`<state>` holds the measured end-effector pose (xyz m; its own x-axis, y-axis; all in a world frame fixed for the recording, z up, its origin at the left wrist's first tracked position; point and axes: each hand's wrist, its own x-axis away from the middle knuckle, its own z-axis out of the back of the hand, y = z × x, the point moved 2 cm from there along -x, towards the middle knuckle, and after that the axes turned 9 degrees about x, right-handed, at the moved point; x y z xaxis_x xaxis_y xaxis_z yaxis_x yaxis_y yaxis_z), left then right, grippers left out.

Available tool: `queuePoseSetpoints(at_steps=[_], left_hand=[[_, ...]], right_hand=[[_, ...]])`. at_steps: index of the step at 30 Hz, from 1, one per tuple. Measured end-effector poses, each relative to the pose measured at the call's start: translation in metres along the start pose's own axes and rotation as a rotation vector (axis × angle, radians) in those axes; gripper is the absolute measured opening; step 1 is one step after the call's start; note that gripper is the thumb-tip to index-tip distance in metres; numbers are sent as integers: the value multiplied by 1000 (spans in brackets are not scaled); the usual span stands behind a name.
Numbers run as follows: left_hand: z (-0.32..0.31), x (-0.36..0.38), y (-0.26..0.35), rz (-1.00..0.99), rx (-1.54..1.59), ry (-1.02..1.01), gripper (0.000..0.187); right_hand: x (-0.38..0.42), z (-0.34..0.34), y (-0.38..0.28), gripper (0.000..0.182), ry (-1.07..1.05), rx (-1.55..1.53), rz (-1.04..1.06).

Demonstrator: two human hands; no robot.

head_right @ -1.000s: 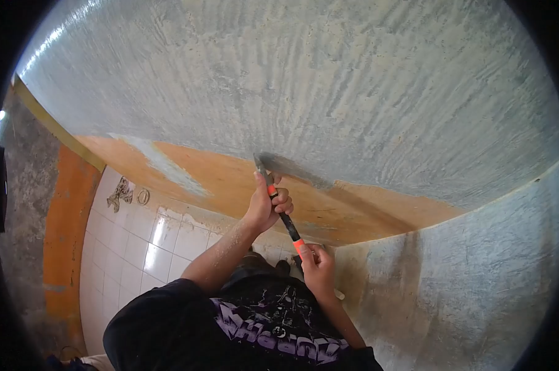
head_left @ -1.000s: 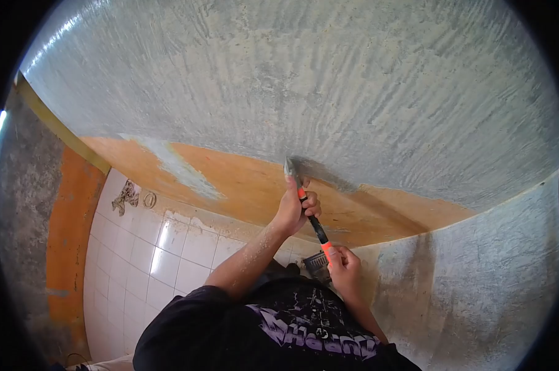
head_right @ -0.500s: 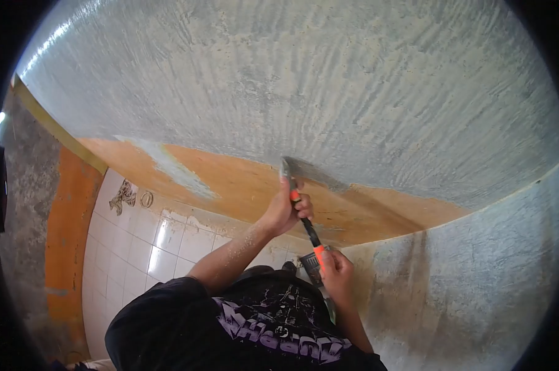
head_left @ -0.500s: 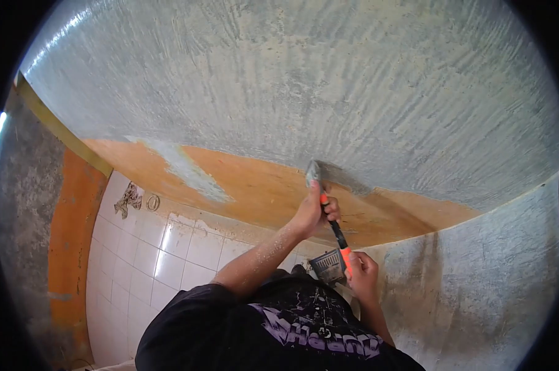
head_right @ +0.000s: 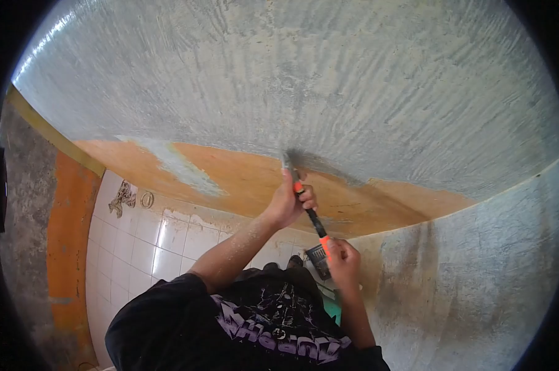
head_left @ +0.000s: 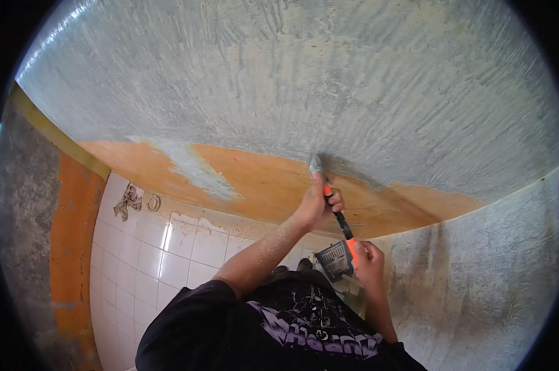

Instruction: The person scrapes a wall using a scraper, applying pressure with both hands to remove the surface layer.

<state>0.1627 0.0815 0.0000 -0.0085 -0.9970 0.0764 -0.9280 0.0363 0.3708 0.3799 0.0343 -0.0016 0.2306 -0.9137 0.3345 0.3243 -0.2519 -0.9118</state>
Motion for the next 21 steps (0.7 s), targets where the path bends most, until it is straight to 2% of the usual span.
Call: queuePoseSetpoints(at_steps=[3, 6, 9, 12, 15, 18, 21], left_hand=[[3, 7, 7, 4, -86, 25, 55], [0, -2, -9, 51, 24, 34, 55], [-7, -6, -17, 74, -22, 39, 56], [6, 3, 8, -18, -29, 3, 55], [2, 6, 7, 2, -37, 59, 55], [1, -1, -4, 44, 8, 34, 52], [-2, 0, -7, 48, 7, 53, 51]], right_hand=[[4, -15, 10, 23, 14, -20, 25], [7, -1, 10, 25, 64, -6, 49], [14, 8, -6, 26, 40, -38, -67], [4, -15, -6, 26, 12, 36, 31], [2, -19, 10, 25, 24, -76, 0], [10, -3, -3, 24, 46, -51, -23], [11, 6, -1, 23, -56, -24, -9]])
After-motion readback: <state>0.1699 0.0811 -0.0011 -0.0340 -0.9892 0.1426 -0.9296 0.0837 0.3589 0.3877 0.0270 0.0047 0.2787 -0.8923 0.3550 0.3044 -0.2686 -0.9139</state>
